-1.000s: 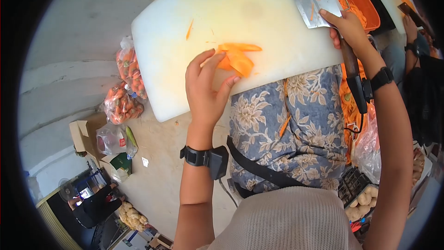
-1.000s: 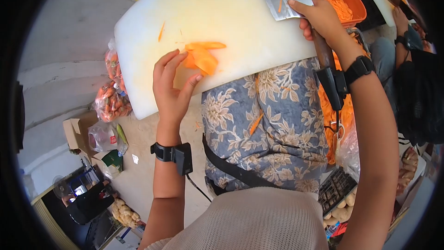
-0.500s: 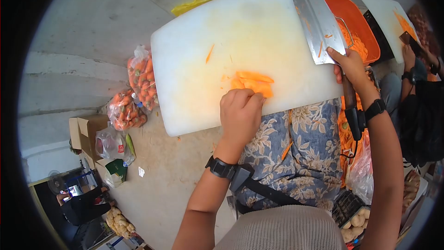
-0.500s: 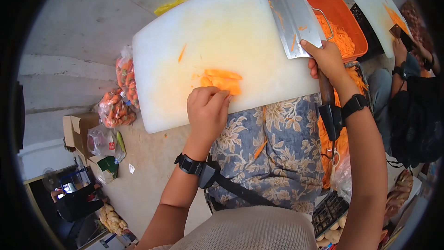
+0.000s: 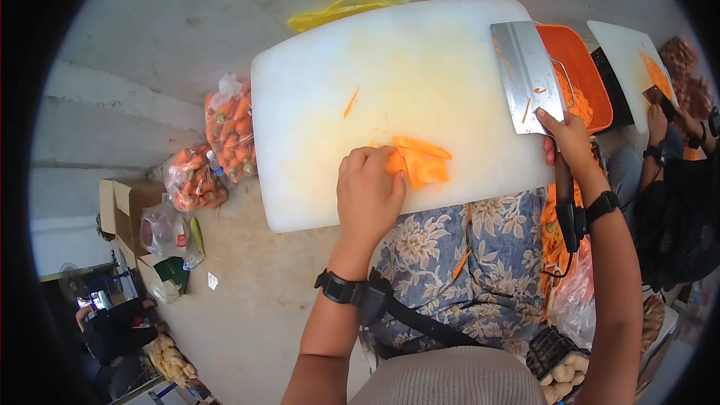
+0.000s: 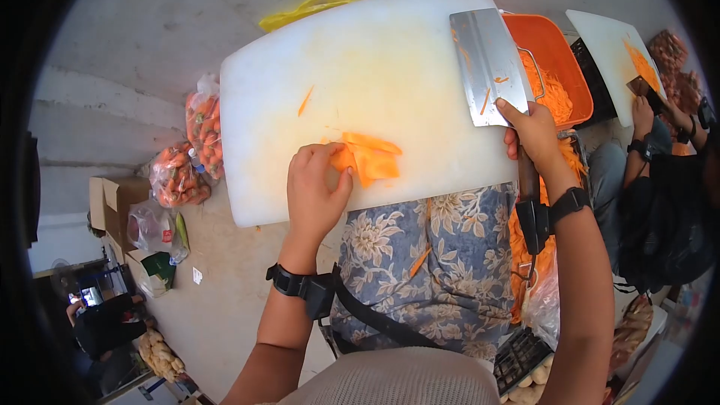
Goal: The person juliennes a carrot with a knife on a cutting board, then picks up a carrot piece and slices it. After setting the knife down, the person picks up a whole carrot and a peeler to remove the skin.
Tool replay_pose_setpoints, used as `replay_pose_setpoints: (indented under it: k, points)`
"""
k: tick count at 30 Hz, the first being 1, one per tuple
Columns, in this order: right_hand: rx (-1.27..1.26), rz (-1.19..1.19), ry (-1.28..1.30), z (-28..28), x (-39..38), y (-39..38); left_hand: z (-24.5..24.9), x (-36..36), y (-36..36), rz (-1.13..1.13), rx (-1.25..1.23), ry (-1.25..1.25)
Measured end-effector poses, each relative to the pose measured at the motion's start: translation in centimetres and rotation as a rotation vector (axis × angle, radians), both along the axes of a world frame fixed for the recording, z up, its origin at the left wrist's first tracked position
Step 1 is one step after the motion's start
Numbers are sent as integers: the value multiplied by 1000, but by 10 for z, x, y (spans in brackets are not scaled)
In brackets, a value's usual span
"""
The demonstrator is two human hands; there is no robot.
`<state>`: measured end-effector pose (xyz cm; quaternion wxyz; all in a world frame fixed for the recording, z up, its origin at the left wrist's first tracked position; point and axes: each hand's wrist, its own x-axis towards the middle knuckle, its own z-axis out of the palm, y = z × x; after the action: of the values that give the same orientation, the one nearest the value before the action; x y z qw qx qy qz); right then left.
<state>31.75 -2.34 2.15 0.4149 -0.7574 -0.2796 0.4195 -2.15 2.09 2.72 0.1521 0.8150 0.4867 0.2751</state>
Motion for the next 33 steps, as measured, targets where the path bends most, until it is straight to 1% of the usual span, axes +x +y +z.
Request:
replay_pose_setpoints:
  k: [2, 5, 9, 11, 15, 17, 18, 20, 21, 23, 24, 26, 27, 28, 30, 31, 33]
  points:
    - [-8, -24, -15, 4, -2, 0, 2, -6, 4, 34, -161, -6]
    - [-10, -18, -24, 4, -1, 0, 1, -12, 3, 99, -181, 16]
    - [6, -8, -33, 1, 0, 0, 2, -13, -6, 138, -129, -21]
    - [-1, -21, -4, 1, 1, 0, 6, -13, -9, 161, -171, -40]
    - [2, -31, 9, 4, -4, -1, 10, -11, -14, 175, -64, -48]
    - [9, -27, 10, 1, 0, 1, 8, -9, -15, 174, -150, -29]
    - [23, -31, 12, 3, 0, 2, 9, -7, -16, 169, -136, -28]
    - [23, -34, 19, 4, -3, 0, 9, -3, -20, 106, -239, -192]
    - [26, -46, 26, 2, -4, -2, 9, 2, -22, 94, -236, -183]
    - [42, -31, 54, 3, -3, -1, 8, 18, -23, 73, -252, -433]
    - [55, -37, 55, 4, -3, 0, 8, 27, -22, 65, -241, -432]
    - [28, -48, 27, 6, -6, -1, 6, 40, -19, 7, -72, -285]
    - [36, -52, 29, 6, -7, -2, 1, 42, -19, 27, -55, -132]
    - [45, -48, 22, 7, -8, -1, -2, 44, -18, 22, -44, -131]
    - [53, -58, 29, 6, -6, 0, -7, 45, -22, 91, 37, -77]
    - [71, -54, 47, 4, -6, 0, -9, 44, -25, 81, 26, -58]
    - [93, -59, 54, 0, -5, 0, -9, 46, -30, 104, 58, -123]
